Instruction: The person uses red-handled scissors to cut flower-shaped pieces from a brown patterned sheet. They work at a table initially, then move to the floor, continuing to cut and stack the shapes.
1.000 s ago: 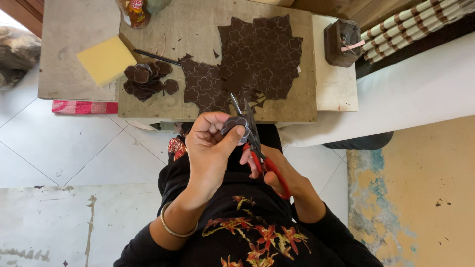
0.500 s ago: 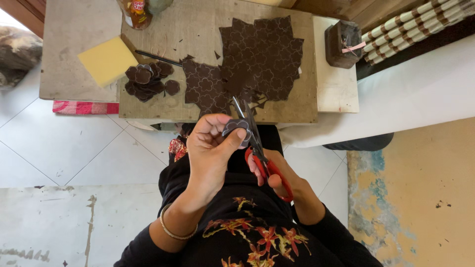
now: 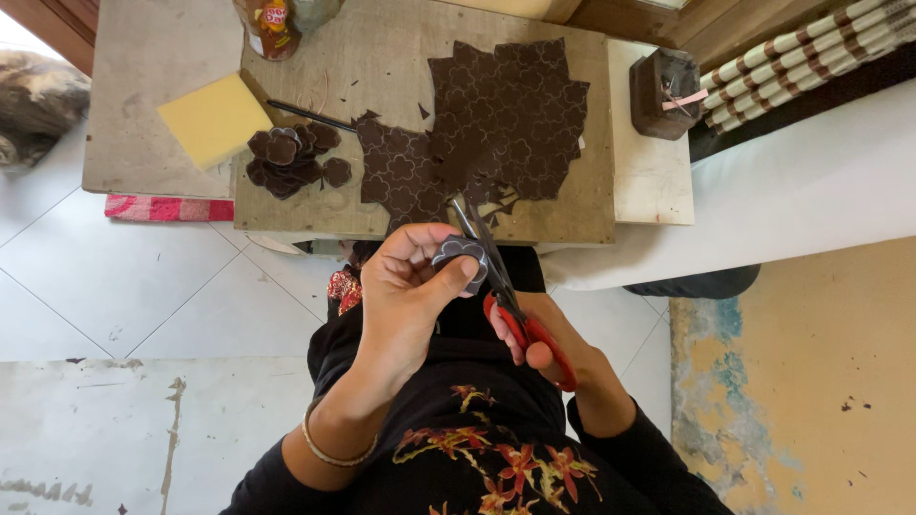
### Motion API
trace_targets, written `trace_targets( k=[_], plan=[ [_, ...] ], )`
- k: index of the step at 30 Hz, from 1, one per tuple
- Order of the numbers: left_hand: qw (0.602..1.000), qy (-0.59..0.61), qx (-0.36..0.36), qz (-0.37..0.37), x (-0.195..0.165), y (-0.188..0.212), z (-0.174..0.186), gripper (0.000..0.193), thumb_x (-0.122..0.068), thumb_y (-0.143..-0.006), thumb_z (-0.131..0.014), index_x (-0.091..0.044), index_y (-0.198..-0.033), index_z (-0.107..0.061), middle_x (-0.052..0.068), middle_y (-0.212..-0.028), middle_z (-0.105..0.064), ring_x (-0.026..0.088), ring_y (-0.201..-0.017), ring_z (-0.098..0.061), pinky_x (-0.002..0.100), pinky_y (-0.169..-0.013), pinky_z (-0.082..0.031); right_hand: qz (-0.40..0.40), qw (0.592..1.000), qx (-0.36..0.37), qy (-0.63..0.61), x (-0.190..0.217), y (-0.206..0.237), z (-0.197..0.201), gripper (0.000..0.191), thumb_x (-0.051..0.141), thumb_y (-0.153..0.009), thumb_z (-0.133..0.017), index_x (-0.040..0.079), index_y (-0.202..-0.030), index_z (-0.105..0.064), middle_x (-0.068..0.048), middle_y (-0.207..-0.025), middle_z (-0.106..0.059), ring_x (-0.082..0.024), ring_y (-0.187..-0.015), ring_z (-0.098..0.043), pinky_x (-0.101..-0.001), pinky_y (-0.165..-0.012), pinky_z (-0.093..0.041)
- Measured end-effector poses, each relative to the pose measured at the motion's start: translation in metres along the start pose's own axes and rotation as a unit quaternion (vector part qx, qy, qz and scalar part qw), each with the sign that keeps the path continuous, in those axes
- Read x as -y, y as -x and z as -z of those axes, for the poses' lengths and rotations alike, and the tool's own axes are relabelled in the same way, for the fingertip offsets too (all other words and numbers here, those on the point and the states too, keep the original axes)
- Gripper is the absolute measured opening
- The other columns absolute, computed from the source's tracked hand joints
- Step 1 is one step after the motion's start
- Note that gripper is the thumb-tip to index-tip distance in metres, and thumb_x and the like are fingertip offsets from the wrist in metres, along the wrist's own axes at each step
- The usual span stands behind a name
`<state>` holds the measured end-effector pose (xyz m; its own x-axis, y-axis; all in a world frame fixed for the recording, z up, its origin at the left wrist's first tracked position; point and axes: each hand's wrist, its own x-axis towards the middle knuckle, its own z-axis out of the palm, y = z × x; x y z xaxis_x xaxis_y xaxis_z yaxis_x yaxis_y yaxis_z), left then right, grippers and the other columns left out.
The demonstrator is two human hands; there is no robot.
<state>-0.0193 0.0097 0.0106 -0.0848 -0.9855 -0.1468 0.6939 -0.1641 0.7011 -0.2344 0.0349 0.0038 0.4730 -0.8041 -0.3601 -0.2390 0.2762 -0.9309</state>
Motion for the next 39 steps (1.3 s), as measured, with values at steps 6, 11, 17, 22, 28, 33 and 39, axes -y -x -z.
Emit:
trace_targets(
  k=[6, 11, 17, 22, 28, 33, 39],
  plan=[
    [1.000, -0.004, 0.013, 0.009, -0.004, -0.002, 0.004, 0.022, 0.004, -0.090, -0.075, 0.001, -0.110, -0.067, 0.007, -0.098, -0.074, 0.009, -0.082, -0.069, 0.025, -0.073, -0.059, 0.020, 1.000, 0.013, 0.017, 0.007, 0.000, 0.004, 0.095, 0.101, -0.053, -0.058, 0.010, -0.080, -0.051, 0.005, -0.070, -0.049, -0.005, -0.057, -0.048, -0.0207, -0.050, -0.040],
    [0.999, -0.013, 0.039, 0.000, -0.009, -0.004, 0.010, 0.020, 0.003, -0.091, -0.076, 0.001, -0.109, -0.068, 0.007, -0.098, -0.074, 0.010, -0.082, -0.068, 0.024, -0.072, -0.057, 0.022, 0.997, 0.008, 0.074, 0.015, 0.001, 0.010, 0.094, 0.102, -0.056, -0.052, 0.011, -0.080, -0.050, 0.005, -0.067, -0.049, -0.004, -0.056, -0.047, -0.0197, -0.049, -0.037],
    [0.999, 0.046, 0.016, -0.011, -0.006, -0.005, 0.004, 0.021, 0.004, -0.091, -0.075, 0.000, -0.108, -0.064, 0.005, -0.097, -0.072, 0.010, -0.084, -0.068, 0.026, -0.077, -0.059, 0.059, 0.990, -0.020, 0.127, 0.013, -0.006, 0.001, 0.092, 0.102, -0.060, -0.044, 0.013, -0.081, -0.050, 0.007, -0.069, -0.048, -0.003, -0.059, -0.045, -0.0202, -0.051, -0.035],
    [0.999, 0.049, -0.006, -0.013, -0.004, -0.008, 0.003, 0.018, 0.004, -0.092, -0.074, 0.000, -0.106, -0.063, 0.006, -0.096, -0.072, 0.010, -0.082, -0.067, 0.025, -0.076, -0.058, 0.076, 0.988, -0.023, 0.133, 0.007, -0.011, -0.004, 0.091, 0.101, -0.061, -0.045, 0.012, -0.082, -0.050, 0.007, -0.072, -0.047, -0.004, -0.063, -0.044, -0.0220, -0.053, -0.036],
    [0.999, 0.033, 0.016, -0.008, -0.005, -0.012, 0.009, 0.018, 0.008, -0.091, -0.072, 0.000, -0.105, -0.064, 0.005, -0.096, -0.071, 0.010, -0.083, -0.067, 0.024, -0.076, -0.058, 0.070, 0.985, -0.018, 0.155, -0.001, -0.011, 0.007, 0.091, 0.102, -0.059, -0.043, 0.013, -0.078, -0.049, 0.007, -0.068, -0.047, -0.004, -0.062, -0.044, -0.0216, -0.053, -0.034],
    [0.999, 0.020, 0.029, -0.007, -0.008, -0.027, 0.015, 0.021, 0.009, -0.091, -0.072, -0.001, -0.107, -0.064, 0.006, -0.095, -0.072, 0.009, -0.080, -0.067, 0.024, -0.071, -0.058, -0.014, 0.995, -0.026, 0.098, -0.005, -0.014, 0.013, 0.094, 0.099, -0.053, -0.052, 0.008, -0.075, -0.049, 0.004, -0.060, -0.046, -0.009, -0.050, -0.045, -0.0260, -0.045, -0.034],
    [0.999, -0.038, 0.025, -0.012, -0.012, -0.042, 0.019, 0.025, 0.010, -0.089, -0.073, -0.001, -0.110, -0.065, 0.006, -0.101, -0.072, 0.008, -0.087, -0.068, 0.023, -0.076, -0.059, 0.091, 0.990, -0.014, 0.107, 0.008, -0.015, 0.018, 0.099, 0.098, -0.072, -0.048, 0.007, -0.108, -0.060, 0.005, -0.073, -0.046, -0.007, -0.062, -0.046, -0.0252, -0.057, -0.039]
  ],
)
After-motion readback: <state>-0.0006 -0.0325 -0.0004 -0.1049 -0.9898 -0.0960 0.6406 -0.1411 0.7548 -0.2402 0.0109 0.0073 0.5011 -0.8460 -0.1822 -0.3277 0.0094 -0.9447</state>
